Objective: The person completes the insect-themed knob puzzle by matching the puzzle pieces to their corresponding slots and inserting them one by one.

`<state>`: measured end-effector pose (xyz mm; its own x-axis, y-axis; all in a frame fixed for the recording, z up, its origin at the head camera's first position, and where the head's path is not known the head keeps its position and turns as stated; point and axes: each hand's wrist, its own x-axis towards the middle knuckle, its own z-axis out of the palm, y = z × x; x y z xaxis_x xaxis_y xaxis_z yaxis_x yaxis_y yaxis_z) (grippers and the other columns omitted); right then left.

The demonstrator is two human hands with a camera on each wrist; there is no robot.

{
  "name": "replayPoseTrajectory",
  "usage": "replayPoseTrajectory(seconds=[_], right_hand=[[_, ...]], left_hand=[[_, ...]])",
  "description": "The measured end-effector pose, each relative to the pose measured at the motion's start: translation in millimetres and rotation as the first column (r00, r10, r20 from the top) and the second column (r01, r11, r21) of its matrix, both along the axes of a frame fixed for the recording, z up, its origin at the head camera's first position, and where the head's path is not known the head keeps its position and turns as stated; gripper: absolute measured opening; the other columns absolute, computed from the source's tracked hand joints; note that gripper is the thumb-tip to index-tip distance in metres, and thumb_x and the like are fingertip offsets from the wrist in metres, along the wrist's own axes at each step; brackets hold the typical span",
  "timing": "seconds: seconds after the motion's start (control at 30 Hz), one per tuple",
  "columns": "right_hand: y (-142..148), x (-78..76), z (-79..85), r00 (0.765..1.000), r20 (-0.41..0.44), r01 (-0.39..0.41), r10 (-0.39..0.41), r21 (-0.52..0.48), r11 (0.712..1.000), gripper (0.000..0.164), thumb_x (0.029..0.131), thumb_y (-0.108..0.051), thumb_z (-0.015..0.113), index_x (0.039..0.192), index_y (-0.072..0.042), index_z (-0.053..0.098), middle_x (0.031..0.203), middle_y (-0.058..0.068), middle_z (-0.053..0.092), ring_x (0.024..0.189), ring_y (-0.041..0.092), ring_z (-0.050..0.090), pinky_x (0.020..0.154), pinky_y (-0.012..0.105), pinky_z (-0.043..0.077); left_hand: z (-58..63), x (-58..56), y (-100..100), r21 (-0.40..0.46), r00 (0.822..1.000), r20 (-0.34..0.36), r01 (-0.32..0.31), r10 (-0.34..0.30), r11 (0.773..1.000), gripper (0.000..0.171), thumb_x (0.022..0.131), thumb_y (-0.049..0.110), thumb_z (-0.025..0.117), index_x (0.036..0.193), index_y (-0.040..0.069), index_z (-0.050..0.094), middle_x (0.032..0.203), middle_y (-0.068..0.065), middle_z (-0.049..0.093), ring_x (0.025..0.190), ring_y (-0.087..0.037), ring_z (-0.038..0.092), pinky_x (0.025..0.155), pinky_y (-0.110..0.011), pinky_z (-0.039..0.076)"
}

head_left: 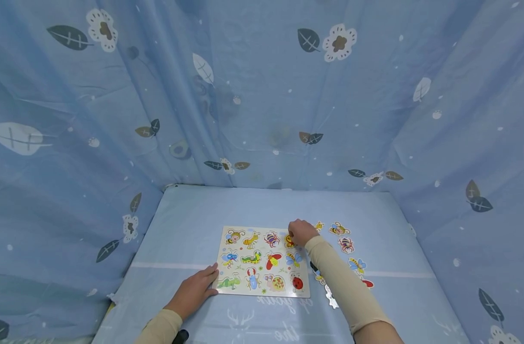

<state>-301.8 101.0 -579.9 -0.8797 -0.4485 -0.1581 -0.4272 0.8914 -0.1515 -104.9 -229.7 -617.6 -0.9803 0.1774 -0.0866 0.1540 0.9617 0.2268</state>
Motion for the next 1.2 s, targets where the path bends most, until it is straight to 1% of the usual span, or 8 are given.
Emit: replayPoseTrajectory(seconds=[0.1, 0.23, 0.33, 0.47, 0.67, 0.83, 1.0, 1.2], right_hand=[[0, -0.5, 1.2, 1.000, -0.002, -0.014, 0.014, -0.003, 1.000, 0.011, 0.086, -0.012, 0.075, 0.077, -0.013, 0.068, 0.068, -0.003, 0.062, 0.058, 0.012, 0.053, 0.056, 0.026, 0.050], [0, -1.1, 5.0, 1.000, 0.013, -0.026, 0.027, -0.014, 1.000, 0.015, 0.085, -0.012, 0.076, 0.074, -0.014, 0.066, 0.066, -0.003, 0.061, 0.056, 0.012, 0.052, 0.054, 0.026, 0.049], [1, -2.8, 5.5, 0.999, 0.031, -0.024, 0.024, -0.020, 1.000, 0.012, 0.083, -0.013, 0.077, 0.076, -0.014, 0.068, 0.069, -0.002, 0.063, 0.058, 0.012, 0.054, 0.055, 0.026, 0.050], [3, -7.1, 1.6, 0.999, 0.035, -0.014, 0.015, -0.028, 1.000, 0.011, 0.082, -0.013, 0.078, 0.077, -0.015, 0.069, 0.070, -0.003, 0.063, 0.059, 0.012, 0.055, 0.056, 0.026, 0.051], [4, -11.5, -3.1, 0.999, 0.055, 0.001, 0.002, -0.045, 0.999, 0.014, 0.081, -0.016, 0.079, 0.075, -0.017, 0.068, 0.070, -0.005, 0.062, 0.059, 0.011, 0.054, 0.055, 0.025, 0.049], [4, -9.9, 1.0, 0.997, 0.078, 0.016, -0.010, -0.074, 0.997, 0.015, 0.081, -0.014, 0.079, 0.073, -0.015, 0.066, 0.068, -0.003, 0.062, 0.059, 0.014, 0.054, 0.054, 0.027, 0.049], [4, -7.0, 0.7, 0.993, 0.112, 0.037, -0.030, -0.061, 0.997, 0.011, 0.083, -0.014, 0.078, 0.077, -0.015, 0.068, 0.073, -0.003, 0.063, 0.062, 0.012, 0.055, 0.059, 0.026, 0.051], [4, -5.7, -1.5, 0.997, 0.077, 0.035, -0.031, -0.044, 0.998, 0.010, 0.081, -0.013, 0.079, 0.079, -0.013, 0.069, 0.072, -0.003, 0.063, 0.062, 0.013, 0.055, 0.059, 0.027, 0.052]], left_hand=[[0.6, 0.2, 0, 0.003, 1.000, -0.003, 0.003, -0.003, 1.000, 0.067, 0.078, 0.042, 0.076, 0.137, 0.013, 0.057, 0.149, 0.001, 0.049, 0.134, -0.020, 0.051, 0.108, -0.040, 0.050], [0.6, -0.4, 0, 0.006, 1.000, -0.001, 0.002, -0.002, 1.000, 0.068, 0.078, 0.041, 0.076, 0.136, 0.013, 0.057, 0.149, 0.001, 0.049, 0.134, -0.021, 0.051, 0.107, -0.041, 0.050], [-0.2, -1.3, 0, -0.001, 1.000, 0.000, 0.004, -0.004, 1.000, 0.068, 0.078, 0.042, 0.076, 0.137, 0.013, 0.056, 0.149, 0.001, 0.048, 0.134, -0.020, 0.051, 0.107, -0.040, 0.050], [-0.3, -2.0, -1, -0.003, 1.000, -0.012, 0.009, -0.009, 1.000, 0.068, 0.078, 0.042, 0.077, 0.136, 0.013, 0.057, 0.149, 0.001, 0.049, 0.134, -0.020, 0.051, 0.107, -0.040, 0.050], [0.7, -0.9, -2, 0.010, 1.000, -0.018, 0.007, -0.007, 1.000, 0.068, 0.078, 0.041, 0.077, 0.136, 0.013, 0.057, 0.149, 0.001, 0.049, 0.134, -0.020, 0.051, 0.107, -0.040, 0.050], [0.3, -0.9, -2, 0.005, 1.000, -0.023, 0.012, -0.012, 1.000, 0.068, 0.077, 0.041, 0.077, 0.136, 0.013, 0.057, 0.149, 0.001, 0.049, 0.134, -0.020, 0.051, 0.107, -0.040, 0.050], [-1.3, -0.9, -2, -0.001, 1.000, -0.024, 0.013, -0.013, 1.000, 0.068, 0.077, 0.041, 0.077, 0.136, 0.013, 0.057, 0.149, 0.002, 0.049, 0.134, -0.019, 0.051, 0.107, -0.039, 0.050], [-1.0, -0.5, -1, 0.007, 1.000, -0.026, 0.004, -0.004, 1.000, 0.068, 0.077, 0.041, 0.077, 0.136, 0.014, 0.057, 0.149, 0.003, 0.049, 0.134, -0.018, 0.051, 0.107, -0.039, 0.050]])
